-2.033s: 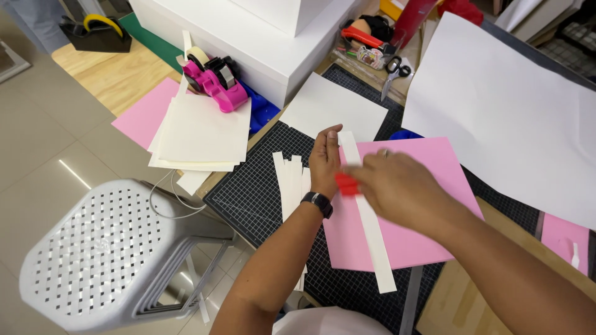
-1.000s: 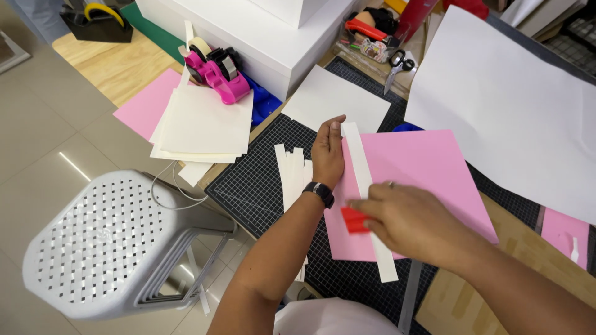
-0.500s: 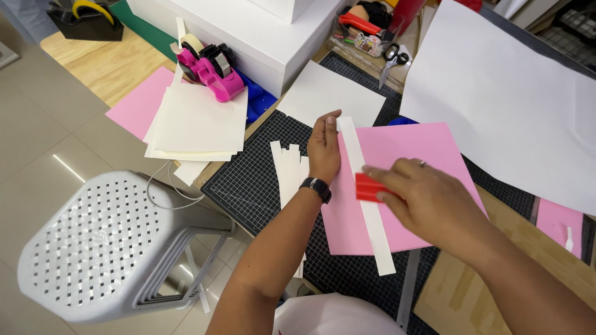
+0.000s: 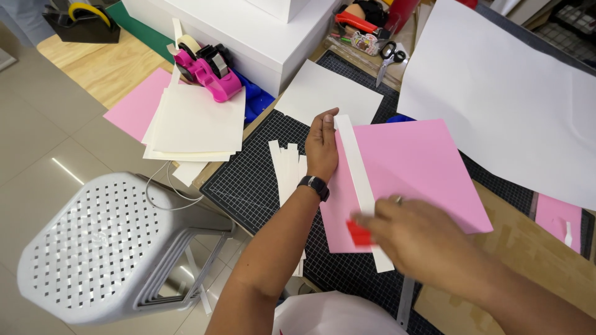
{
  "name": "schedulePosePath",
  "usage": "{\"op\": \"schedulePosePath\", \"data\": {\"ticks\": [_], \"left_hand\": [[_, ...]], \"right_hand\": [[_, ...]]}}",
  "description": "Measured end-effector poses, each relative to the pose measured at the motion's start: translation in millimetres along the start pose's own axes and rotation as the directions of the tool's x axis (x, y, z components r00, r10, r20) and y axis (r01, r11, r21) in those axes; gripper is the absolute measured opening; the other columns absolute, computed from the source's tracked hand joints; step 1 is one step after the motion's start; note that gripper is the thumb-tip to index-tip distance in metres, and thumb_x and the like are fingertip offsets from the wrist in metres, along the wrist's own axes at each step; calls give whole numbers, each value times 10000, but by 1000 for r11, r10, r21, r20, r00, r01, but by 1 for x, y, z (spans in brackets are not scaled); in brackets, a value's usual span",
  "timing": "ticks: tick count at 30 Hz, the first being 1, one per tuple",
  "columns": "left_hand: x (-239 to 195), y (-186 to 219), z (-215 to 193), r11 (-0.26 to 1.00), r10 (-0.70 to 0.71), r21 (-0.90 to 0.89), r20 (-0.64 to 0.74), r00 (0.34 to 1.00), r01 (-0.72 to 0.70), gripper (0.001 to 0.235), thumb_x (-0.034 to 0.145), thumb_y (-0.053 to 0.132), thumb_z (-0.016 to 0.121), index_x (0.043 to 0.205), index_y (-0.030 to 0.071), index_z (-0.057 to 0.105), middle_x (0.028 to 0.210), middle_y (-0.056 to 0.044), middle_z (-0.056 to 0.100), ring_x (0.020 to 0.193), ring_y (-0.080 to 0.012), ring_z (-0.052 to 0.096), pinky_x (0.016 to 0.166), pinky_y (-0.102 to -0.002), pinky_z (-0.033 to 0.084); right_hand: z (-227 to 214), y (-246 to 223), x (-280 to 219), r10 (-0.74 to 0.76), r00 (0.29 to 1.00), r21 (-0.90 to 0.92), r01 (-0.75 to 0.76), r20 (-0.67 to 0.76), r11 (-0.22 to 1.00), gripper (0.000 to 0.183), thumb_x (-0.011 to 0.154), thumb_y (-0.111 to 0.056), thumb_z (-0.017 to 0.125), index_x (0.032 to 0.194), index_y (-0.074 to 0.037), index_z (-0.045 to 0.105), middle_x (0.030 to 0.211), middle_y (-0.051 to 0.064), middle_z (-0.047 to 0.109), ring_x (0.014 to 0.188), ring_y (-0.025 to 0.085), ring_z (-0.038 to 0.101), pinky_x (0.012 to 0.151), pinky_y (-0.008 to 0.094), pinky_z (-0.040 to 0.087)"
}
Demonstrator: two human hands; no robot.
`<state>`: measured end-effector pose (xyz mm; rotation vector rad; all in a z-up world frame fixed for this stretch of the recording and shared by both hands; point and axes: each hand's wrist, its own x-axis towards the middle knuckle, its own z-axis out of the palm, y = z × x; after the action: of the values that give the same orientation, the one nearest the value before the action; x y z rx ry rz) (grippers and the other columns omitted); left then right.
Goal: The person applies adhesive to a white paper strip using a roller, then places the strip onto a pink sheet. They smooth the strip with a red plastic card and use a metal ruler to press the edges. The process is repeated for another strip.
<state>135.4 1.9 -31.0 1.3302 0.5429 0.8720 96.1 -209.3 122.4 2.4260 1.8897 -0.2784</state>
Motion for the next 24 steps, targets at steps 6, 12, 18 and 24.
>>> {"op": "schedulePosePath", "data": {"ticks": [6,12,18,24], "left_hand": [[0,0,1,1000,0,-8,7,1000,0,376,1068,414,427,1206,199,703,1045,71,707,865,-73,572,825,-265,484],[0,0,0,1000,-10,-9,18,1000,10,382,1067,419,424,1214,201,701,987,82,694,774,-62,527,767,-260,476],[1,5,-2,1000,-15,11,21,1000,14,407,1060,441,412,1225,202,697,1024,70,706,781,-70,536,769,-272,479],[-1,3,-1,1000,12,-21,14,1000,-12,393,1070,437,425,1211,203,707,749,104,520,670,-57,433,671,-254,414]], "right_hand": [[-11,3,6,7,999,-105,-11,-34,994,470,932,-192,564,1400,-226,594,884,53,638,724,337,642,554,515,533],[-13,-6,5,-34,994,-85,42,103,995,439,938,-187,567,1370,-245,614,866,44,641,766,345,635,618,521,531],[-4,-4,3,-48,985,-99,65,165,993,437,937,-210,578,1369,-263,605,886,40,624,792,365,639,619,538,530],[-16,10,7,-30,998,-44,33,60,998,435,944,-247,576,1370,-305,641,887,-18,637,815,285,618,661,466,515]]}}
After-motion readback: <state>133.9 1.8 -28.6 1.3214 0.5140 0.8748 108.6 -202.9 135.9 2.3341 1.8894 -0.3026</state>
